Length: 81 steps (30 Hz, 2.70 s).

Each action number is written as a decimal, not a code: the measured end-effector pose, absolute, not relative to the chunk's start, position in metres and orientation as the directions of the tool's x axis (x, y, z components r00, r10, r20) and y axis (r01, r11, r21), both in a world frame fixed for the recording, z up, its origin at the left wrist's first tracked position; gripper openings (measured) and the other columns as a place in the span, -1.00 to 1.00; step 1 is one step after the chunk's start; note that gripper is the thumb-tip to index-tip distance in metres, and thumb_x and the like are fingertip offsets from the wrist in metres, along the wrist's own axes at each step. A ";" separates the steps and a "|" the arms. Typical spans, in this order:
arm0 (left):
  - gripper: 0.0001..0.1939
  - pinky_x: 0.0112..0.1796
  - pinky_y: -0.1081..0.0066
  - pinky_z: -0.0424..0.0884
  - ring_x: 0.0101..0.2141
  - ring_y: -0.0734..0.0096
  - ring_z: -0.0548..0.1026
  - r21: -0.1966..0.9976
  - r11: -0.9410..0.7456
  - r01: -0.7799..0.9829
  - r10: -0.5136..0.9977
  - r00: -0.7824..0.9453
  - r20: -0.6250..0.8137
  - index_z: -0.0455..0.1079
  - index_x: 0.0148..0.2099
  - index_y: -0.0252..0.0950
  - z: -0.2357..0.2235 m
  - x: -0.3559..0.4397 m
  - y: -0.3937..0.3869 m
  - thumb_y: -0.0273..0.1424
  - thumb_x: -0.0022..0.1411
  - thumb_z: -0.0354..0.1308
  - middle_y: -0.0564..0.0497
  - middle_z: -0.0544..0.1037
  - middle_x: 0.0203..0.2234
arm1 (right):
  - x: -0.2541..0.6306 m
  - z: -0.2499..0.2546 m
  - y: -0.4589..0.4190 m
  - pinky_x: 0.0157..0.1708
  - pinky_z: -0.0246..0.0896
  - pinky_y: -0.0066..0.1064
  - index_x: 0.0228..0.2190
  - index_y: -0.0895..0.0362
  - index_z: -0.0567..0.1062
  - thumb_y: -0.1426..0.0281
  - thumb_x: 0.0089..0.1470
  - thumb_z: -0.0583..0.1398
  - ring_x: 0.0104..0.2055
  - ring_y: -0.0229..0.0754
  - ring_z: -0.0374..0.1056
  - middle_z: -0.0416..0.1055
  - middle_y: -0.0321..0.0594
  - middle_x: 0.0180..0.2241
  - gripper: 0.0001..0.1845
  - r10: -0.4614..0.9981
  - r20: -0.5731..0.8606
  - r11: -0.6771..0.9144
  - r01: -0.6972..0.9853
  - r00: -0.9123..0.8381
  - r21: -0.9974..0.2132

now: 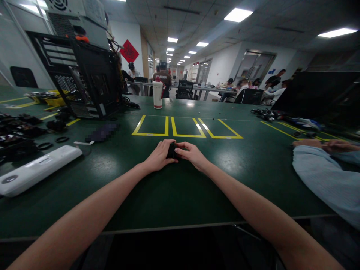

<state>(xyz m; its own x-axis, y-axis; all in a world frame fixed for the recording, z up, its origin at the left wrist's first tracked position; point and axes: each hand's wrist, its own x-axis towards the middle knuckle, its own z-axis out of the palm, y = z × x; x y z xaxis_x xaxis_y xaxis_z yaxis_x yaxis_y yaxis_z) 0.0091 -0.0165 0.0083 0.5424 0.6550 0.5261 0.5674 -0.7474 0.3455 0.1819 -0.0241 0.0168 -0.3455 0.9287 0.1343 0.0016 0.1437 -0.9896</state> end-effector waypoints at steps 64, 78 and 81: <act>-0.34 -0.12 0.17 0.24 -0.12 0.17 0.25 0.334 -0.754 0.565 0.646 0.546 0.534 -0.02 0.05 -0.25 0.008 0.010 -0.016 -0.26 -0.05 0.21 -0.09 0.21 -0.09 | 0.184 0.024 -0.030 -0.21 0.25 -0.28 -0.33 0.07 0.32 0.38 -0.19 0.23 -0.22 -0.25 0.28 0.30 -0.28 -0.30 -0.71 0.923 0.105 0.108 -0.012 -0.370 -0.994; -0.35 -0.16 0.17 0.26 -0.14 0.18 0.26 0.352 -0.742 0.570 0.662 0.542 0.518 -0.02 0.05 -0.24 0.009 0.010 -0.017 -0.24 -0.04 0.19 -0.09 0.22 -0.10 | 0.186 0.025 -0.029 -0.13 0.20 -0.24 -0.30 0.10 0.33 0.42 -0.23 0.25 -0.14 -0.21 0.24 0.30 -0.25 -0.25 -0.65 0.913 0.132 0.159 0.039 -0.386 -0.986; -0.36 -0.16 0.17 0.26 -0.14 0.18 0.26 0.361 -0.743 0.564 0.663 0.542 0.517 -0.02 0.05 -0.24 0.009 0.009 -0.017 -0.25 -0.04 0.19 -0.09 0.22 -0.10 | 0.186 0.026 -0.031 -0.13 0.19 -0.25 -0.30 0.07 0.31 0.42 -0.25 0.27 -0.14 -0.21 0.24 0.31 -0.27 -0.28 -0.62 0.907 0.159 0.187 0.037 -0.390 -0.982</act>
<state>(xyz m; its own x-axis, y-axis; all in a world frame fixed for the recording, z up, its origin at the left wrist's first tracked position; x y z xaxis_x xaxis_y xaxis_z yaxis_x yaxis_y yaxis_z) 0.0092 -0.0168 0.0092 0.5418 0.6628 0.5169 0.5643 -0.7426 0.3608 0.1856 -0.0313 0.0261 -0.3899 0.9071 0.1586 0.0365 0.1873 -0.9816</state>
